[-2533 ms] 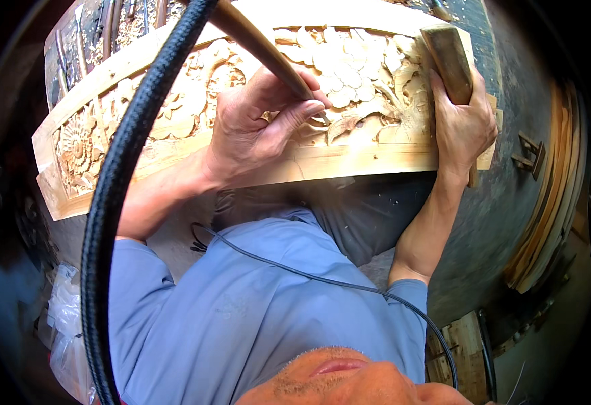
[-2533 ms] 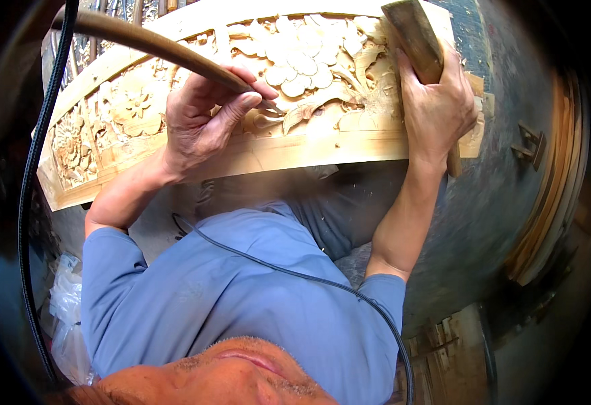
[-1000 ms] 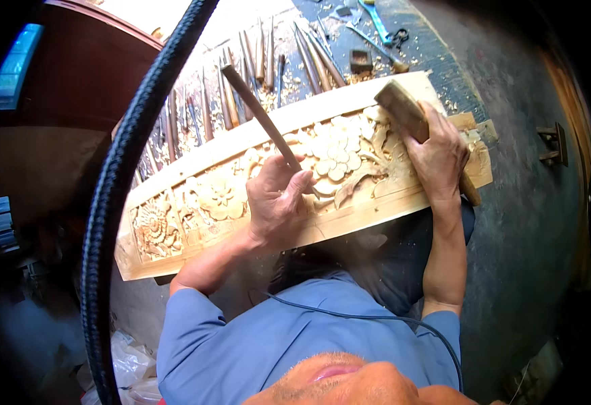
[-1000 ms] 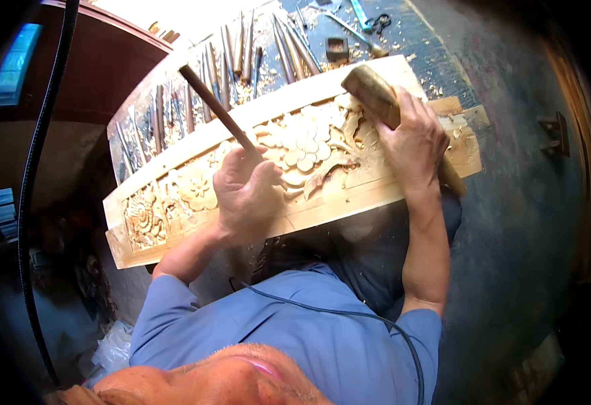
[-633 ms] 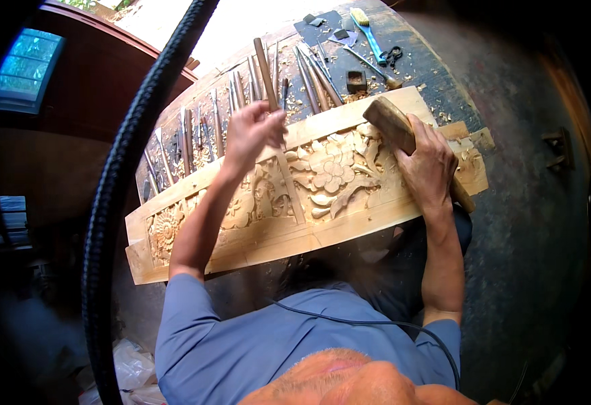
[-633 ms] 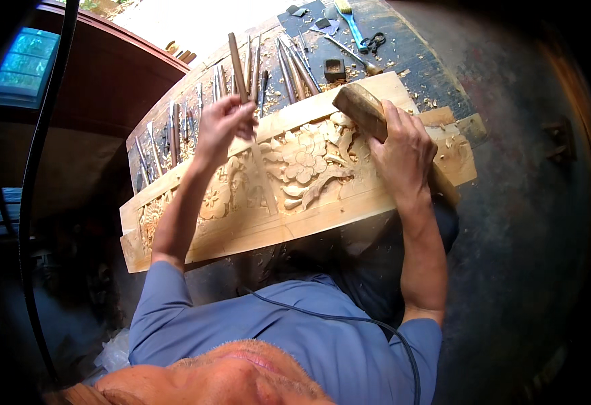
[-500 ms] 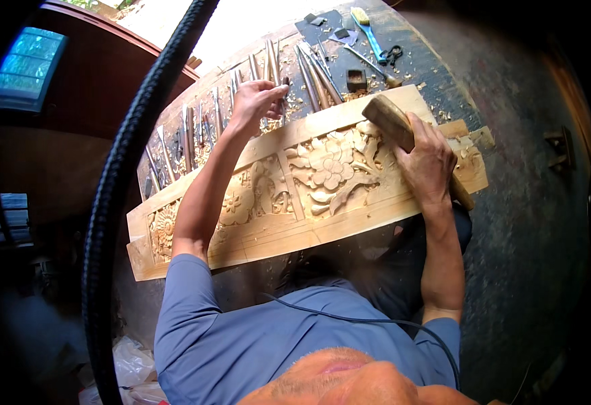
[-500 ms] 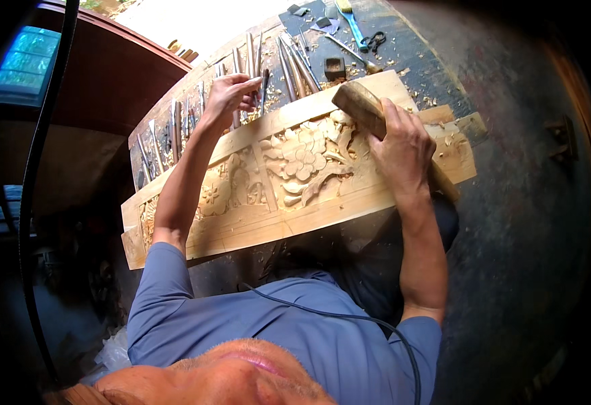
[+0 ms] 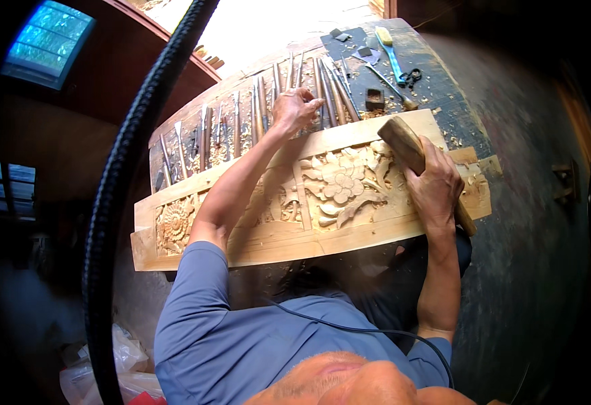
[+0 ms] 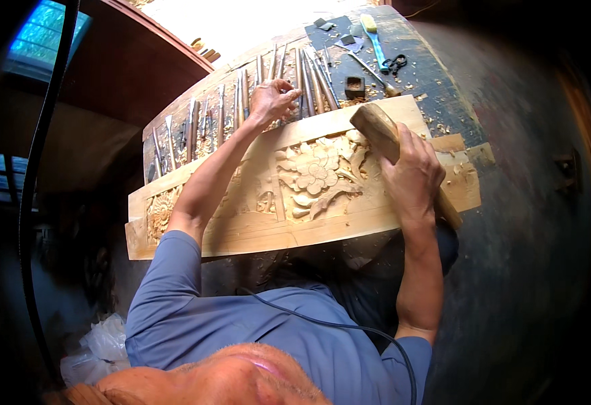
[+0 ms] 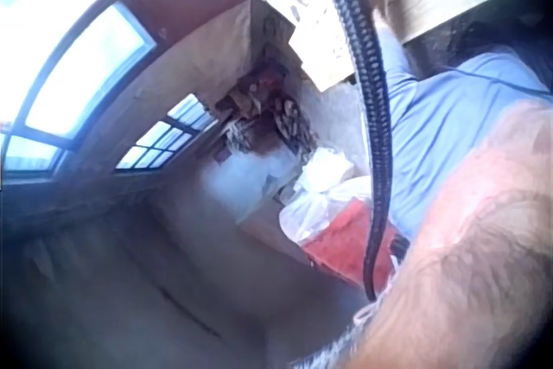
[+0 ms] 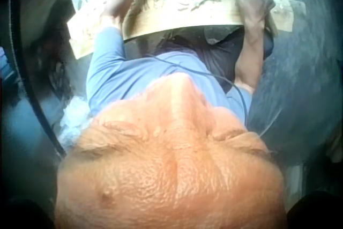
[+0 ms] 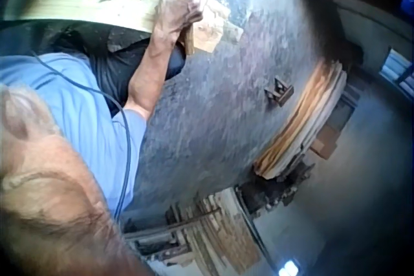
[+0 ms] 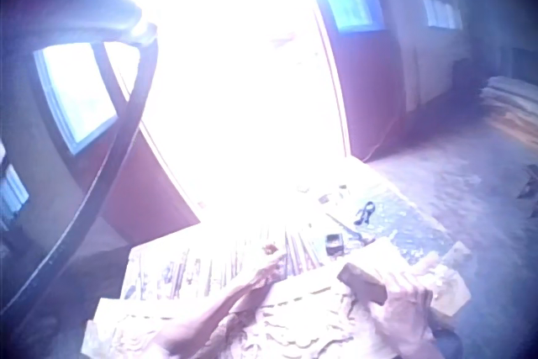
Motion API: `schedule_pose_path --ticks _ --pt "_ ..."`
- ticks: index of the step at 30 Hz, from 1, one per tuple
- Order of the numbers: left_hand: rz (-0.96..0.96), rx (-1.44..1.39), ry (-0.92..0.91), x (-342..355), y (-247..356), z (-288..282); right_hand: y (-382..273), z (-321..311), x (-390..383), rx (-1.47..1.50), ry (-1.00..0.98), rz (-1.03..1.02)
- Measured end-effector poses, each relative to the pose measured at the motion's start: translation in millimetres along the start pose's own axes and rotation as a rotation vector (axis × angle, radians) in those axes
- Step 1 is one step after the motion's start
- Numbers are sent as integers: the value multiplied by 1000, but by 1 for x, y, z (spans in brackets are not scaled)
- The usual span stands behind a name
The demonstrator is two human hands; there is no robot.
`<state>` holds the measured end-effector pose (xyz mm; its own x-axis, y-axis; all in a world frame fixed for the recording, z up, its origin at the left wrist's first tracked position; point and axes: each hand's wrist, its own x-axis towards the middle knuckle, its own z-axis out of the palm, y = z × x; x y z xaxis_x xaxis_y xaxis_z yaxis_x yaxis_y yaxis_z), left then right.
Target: The person carves intricate floral patterns into a wooden panel using a chisel and a wooden mallet. They frequently pick up and switch between various chisels from a tool rack on the table and tap the tools with the mallet to remove wood chips.
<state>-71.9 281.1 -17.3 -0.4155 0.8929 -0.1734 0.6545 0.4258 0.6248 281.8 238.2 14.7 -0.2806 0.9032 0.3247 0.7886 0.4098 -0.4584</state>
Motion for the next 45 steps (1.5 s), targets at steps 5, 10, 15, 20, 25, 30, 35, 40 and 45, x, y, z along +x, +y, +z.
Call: schedule_pose_path --ticks 5,10,15,20,25,30,35,40,45 --pt "35 68 150 -12 -13 -26 3 0 0 -19 -3 -4" --pt "-40 83 314 -4 -57 -72 1 -3 1 -19 6 -32" --pt "-143 212 270 -10 -88 -98 1 0 0 -11 -5 -8" --pt "-119 306 172 -22 -83 -83 3 2 0 -18 8 -22" --pt "-47 405 148 -21 -66 -61 6 5 0 -25 24 -52" --pt "-1 515 200 3 -61 -40 5 3 1 -18 9 -61" --pt "-178 493 150 14 -41 -38 3 -1 -2 -10 12 -42" --pt "-101 -201 168 24 -96 -51 -5 -1 0 4 4 -29" --pt "158 -928 -181 1 -43 -54 5 -1 -2 -5 7 4"
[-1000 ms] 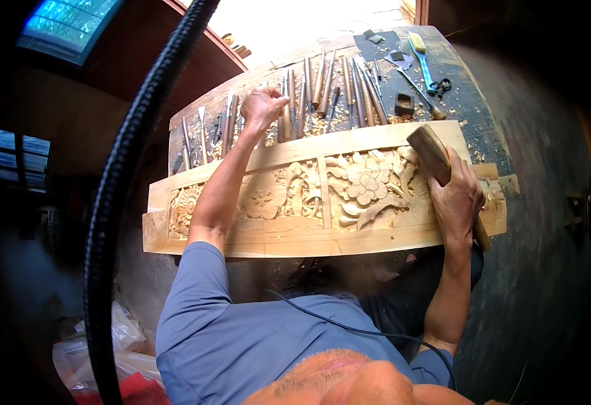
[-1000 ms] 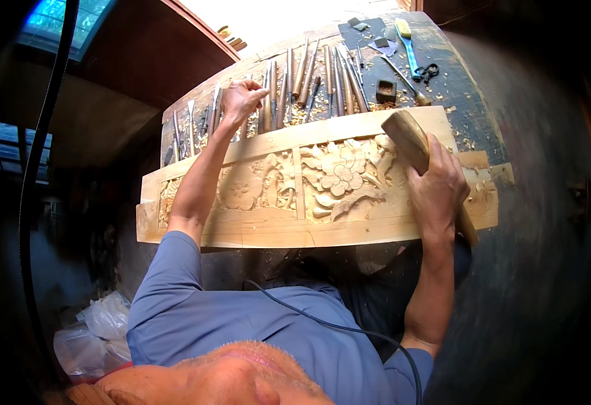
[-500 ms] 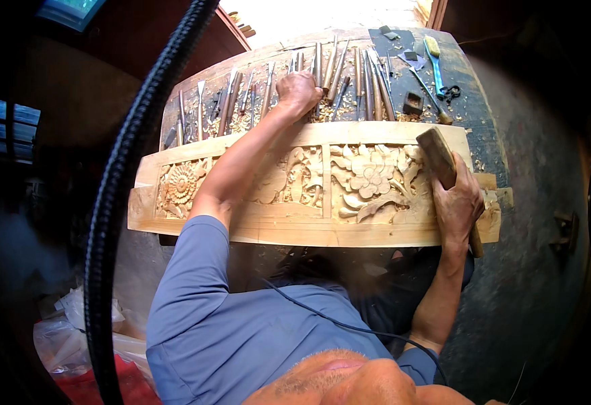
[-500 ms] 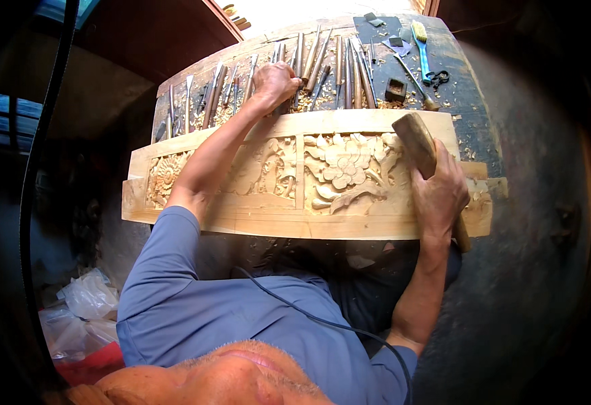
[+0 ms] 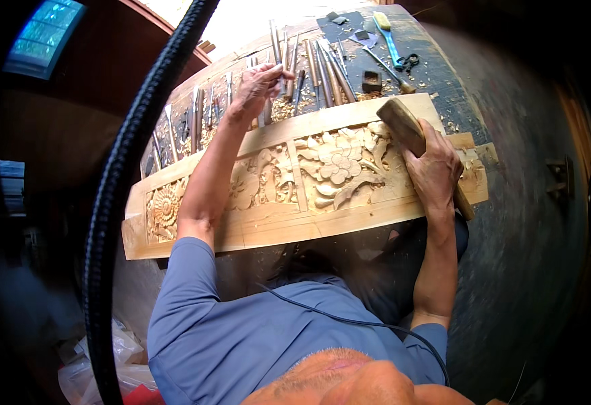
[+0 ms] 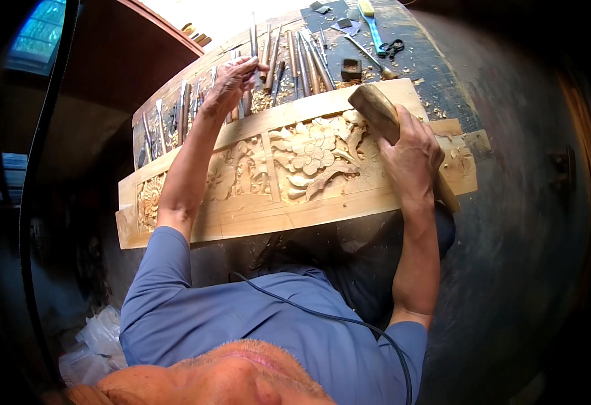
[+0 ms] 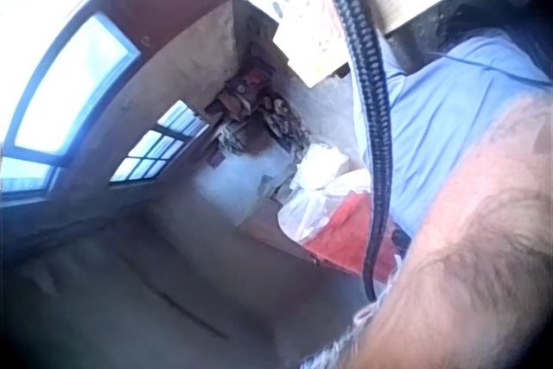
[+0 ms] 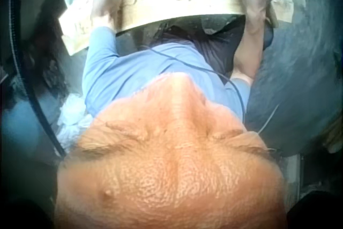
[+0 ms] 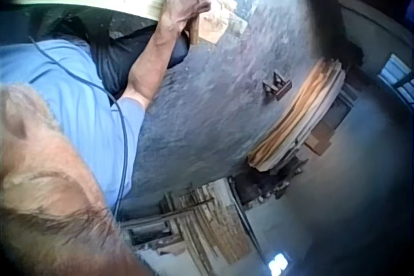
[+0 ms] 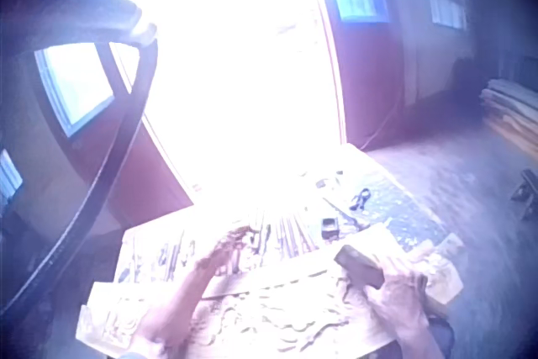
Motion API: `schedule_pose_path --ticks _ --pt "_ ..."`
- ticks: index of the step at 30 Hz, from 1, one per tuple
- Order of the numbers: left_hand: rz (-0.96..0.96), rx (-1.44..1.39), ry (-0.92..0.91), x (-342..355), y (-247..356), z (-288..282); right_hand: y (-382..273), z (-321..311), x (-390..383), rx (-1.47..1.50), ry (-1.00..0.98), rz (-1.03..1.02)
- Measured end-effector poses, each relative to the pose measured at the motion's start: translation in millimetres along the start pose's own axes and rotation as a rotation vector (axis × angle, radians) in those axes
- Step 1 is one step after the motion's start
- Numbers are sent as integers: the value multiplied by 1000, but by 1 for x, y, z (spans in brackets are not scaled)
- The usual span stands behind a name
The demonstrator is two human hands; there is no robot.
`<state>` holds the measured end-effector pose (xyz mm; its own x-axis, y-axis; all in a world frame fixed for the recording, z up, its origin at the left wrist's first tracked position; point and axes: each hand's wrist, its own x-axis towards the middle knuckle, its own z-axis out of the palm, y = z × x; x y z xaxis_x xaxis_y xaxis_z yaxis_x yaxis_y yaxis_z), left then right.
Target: The person carves intricate floral patterns into a wooden panel using a chisel and a wooden mallet. They frequently pick up and switch between various chisels from a tool rack on the table and tap the tools with the mallet to remove wood chips.
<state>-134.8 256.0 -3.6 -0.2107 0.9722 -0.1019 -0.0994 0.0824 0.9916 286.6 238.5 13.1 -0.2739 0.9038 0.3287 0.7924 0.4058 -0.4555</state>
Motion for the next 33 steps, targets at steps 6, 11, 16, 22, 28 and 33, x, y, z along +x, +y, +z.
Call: schedule_pose_path --ticks 6,11,16,22,28,33 --pt "251 31 -82 34 7 104 0 1 0 4 7 -2" --pt "498 565 75 61 -19 159 2 3 0 4 24 -29" --pt "585 941 154 60 -37 163 4 6 1 -27 30 -46" --pt "551 230 100 -14 -16 143 8 6 -2 -69 56 -97" --pt "214 -107 125 -181 -4 105 10 12 -3 -76 69 -93" --pt "9 -234 175 -235 -27 101 12 17 -6 -163 109 -113"
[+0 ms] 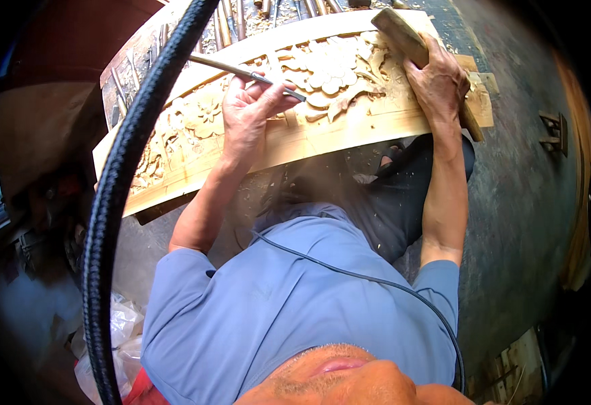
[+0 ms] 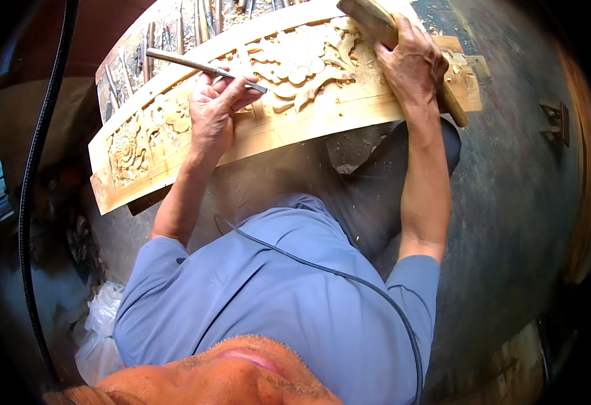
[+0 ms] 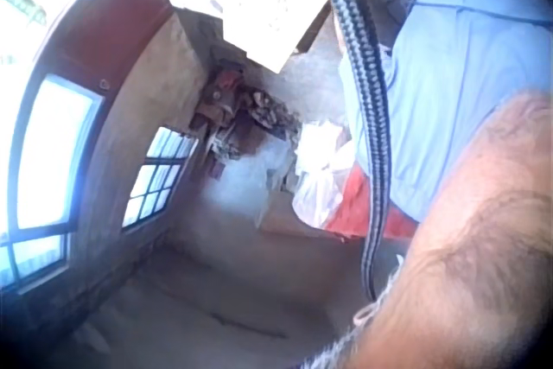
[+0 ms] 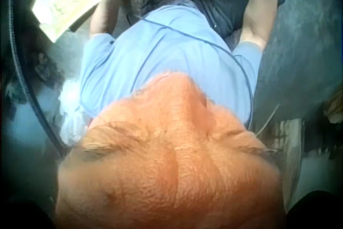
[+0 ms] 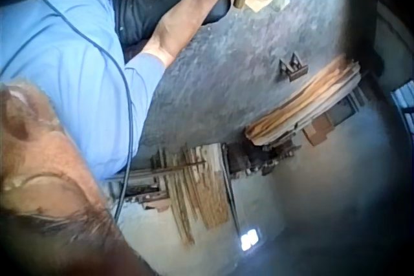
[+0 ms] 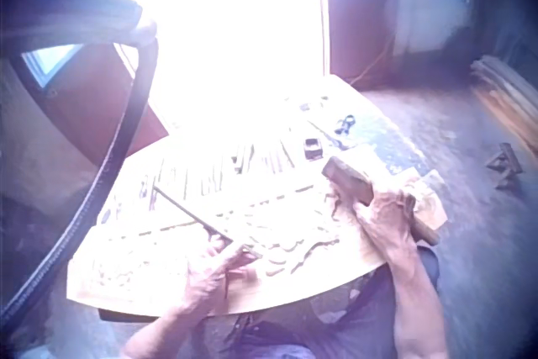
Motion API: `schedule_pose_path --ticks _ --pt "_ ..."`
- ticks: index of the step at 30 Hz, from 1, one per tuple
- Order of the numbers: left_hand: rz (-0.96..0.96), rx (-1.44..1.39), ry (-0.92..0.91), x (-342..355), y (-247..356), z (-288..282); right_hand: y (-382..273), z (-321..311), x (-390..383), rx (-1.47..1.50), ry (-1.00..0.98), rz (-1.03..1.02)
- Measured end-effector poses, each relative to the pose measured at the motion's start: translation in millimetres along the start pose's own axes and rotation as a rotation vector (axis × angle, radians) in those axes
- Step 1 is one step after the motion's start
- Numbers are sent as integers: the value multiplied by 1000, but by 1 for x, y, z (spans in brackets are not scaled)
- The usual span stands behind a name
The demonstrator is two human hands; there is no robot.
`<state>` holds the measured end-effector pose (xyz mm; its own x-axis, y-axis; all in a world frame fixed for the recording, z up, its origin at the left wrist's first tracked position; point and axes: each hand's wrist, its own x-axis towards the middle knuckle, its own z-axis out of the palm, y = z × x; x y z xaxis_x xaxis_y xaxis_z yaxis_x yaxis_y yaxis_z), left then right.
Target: The person carves intricate floral patterns into a wooden panel using a chisel and a wooden mallet. They frequently pick up and switch between various chisels from a tool rack on the table and tap the tools with the mallet to remove wood chips.
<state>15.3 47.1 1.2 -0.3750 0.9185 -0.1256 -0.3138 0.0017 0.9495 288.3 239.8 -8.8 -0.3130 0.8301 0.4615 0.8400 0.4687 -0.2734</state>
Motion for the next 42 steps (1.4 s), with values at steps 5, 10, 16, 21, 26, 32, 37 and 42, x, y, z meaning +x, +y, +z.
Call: schedule_pose_path --ticks 5,10,16,21,26,32,37,42 --pt "153 82 -106 -1 1 9 -19 -20 -5 119 163 -26" --pt "273 266 -206 -2 -15 11 -55 -72 -8 534 97 95" --pt "499 486 -205 -3 -22 16 -101 -112 -4 840 162 72" --pt "503 494 -228 -1 -25 15 -116 -130 -7 822 143 28" --pt "460 430 -206 -4 -24 19 -112 -133 -7 751 207 -67" --pt "520 536 -211 -1 -30 14 -122 -144 -9 610 327 -222" --pt "626 704 -234 -6 -25 20 -109 -122 -3 621 405 -385" --pt "645 757 -179 -5 -31 20 -122 -130 4 513 483 -582"
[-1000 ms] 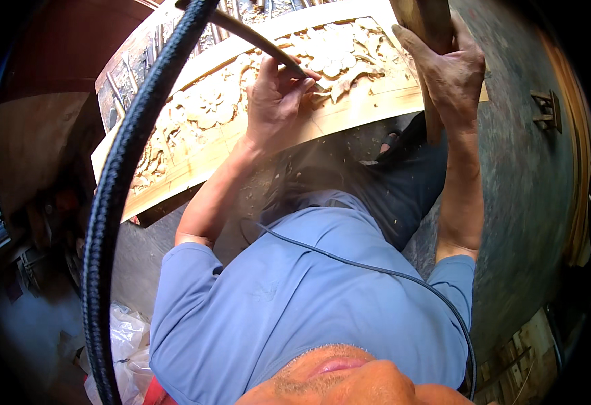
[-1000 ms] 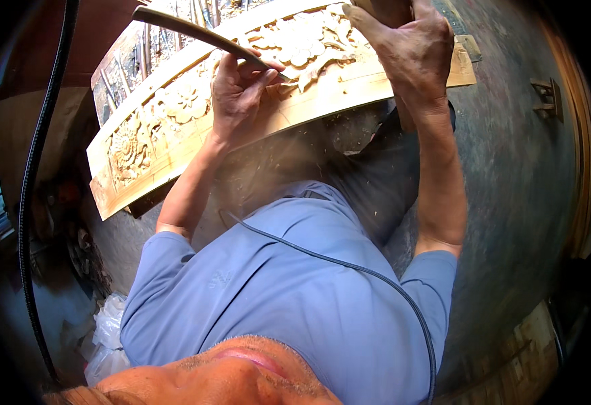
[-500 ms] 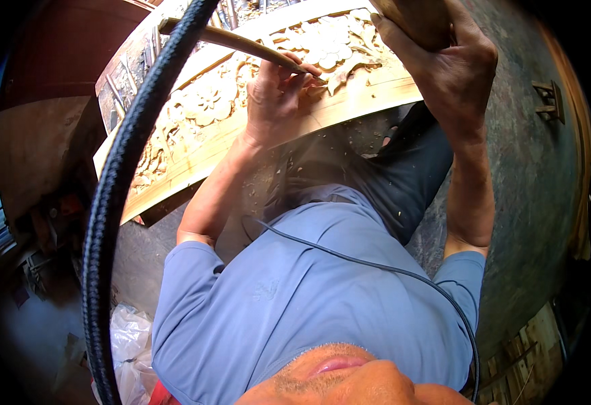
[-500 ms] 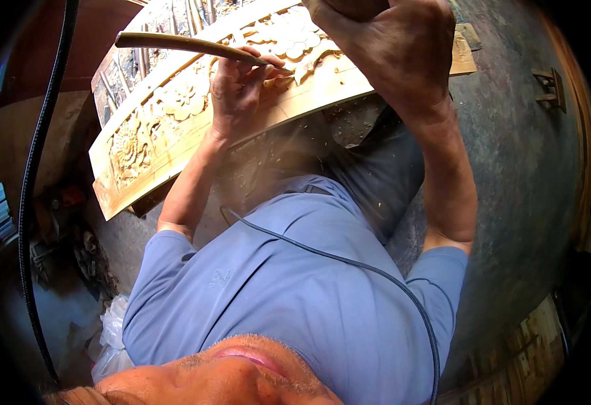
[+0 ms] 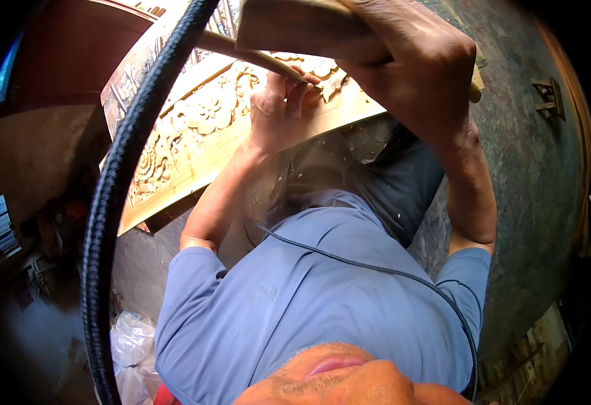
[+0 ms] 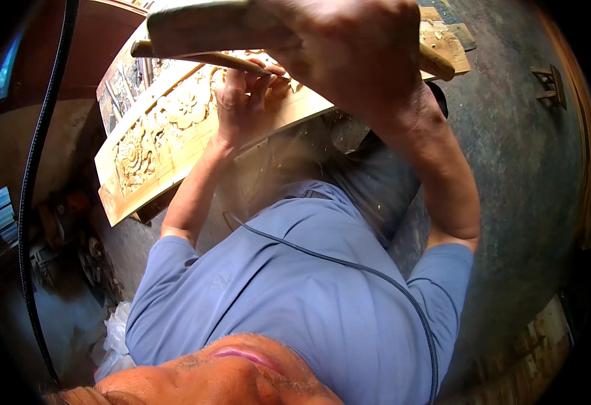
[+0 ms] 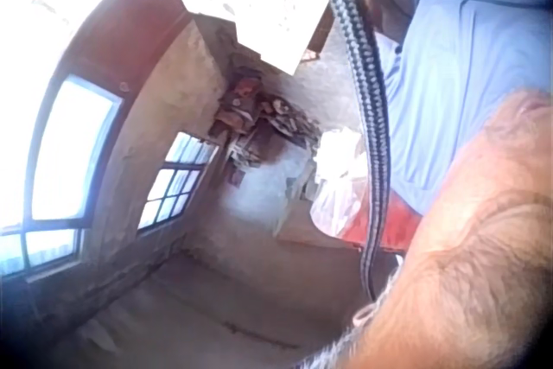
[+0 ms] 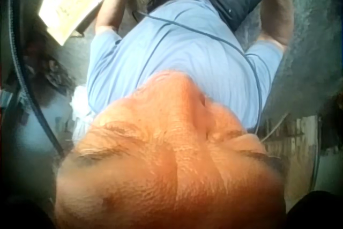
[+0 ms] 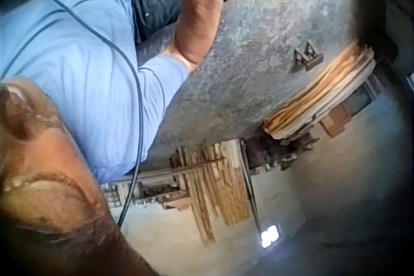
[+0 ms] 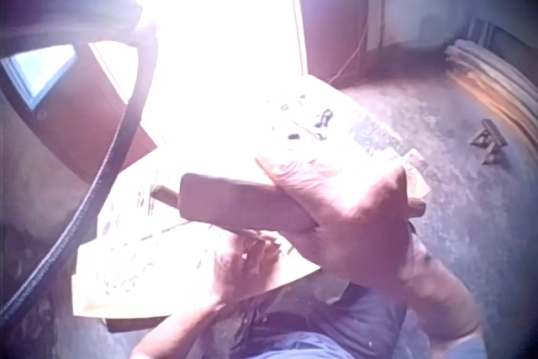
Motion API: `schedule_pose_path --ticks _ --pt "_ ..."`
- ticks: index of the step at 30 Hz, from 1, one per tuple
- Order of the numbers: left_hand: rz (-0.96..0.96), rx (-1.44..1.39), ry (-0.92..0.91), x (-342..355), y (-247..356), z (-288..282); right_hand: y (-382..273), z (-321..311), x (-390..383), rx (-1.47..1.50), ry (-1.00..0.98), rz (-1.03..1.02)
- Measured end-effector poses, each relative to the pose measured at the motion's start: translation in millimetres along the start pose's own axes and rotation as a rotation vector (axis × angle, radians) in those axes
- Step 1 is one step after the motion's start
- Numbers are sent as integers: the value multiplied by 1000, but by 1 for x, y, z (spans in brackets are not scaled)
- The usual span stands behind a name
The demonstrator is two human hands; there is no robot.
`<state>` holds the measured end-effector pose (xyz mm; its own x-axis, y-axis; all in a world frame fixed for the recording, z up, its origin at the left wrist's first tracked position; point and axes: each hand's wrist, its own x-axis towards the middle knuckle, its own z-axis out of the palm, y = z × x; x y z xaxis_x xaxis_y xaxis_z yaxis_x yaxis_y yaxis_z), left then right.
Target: The person carves intricate floral patterns into a wooden panel using a chisel and a wooden mallet. They frequently pick up and switch between various chisels from a tool rack on the table and tap the tools with the mallet to remove wood chips.
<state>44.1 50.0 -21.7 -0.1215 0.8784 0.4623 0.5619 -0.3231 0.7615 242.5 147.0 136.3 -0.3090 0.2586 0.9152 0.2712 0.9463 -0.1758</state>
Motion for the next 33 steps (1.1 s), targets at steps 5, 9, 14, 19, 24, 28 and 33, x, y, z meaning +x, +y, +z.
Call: schedule_pose_path --ticks 5,9,14,19,24,28,33 --pt "105 99 -47 7 10 -2 5 -5 19 -119 -25 -82" --pt "112 224 -139 16 13 -6 15 -5 37 22 103 -51" --pt "103 201 -153 14 7 -9 13 -9 41 -156 -14 -168" --pt "45 270 -183 17 18 -9 23 -26 55 -175 43 -130" --pt "70 467 -228 20 15 -7 12 -26 49 -343 -37 -248" --pt "93 409 -239 22 17 -6 25 -49 63 -202 16 -84" --pt "54 425 -246 14 8 -8 19 -37 48 -222 -97 -170"
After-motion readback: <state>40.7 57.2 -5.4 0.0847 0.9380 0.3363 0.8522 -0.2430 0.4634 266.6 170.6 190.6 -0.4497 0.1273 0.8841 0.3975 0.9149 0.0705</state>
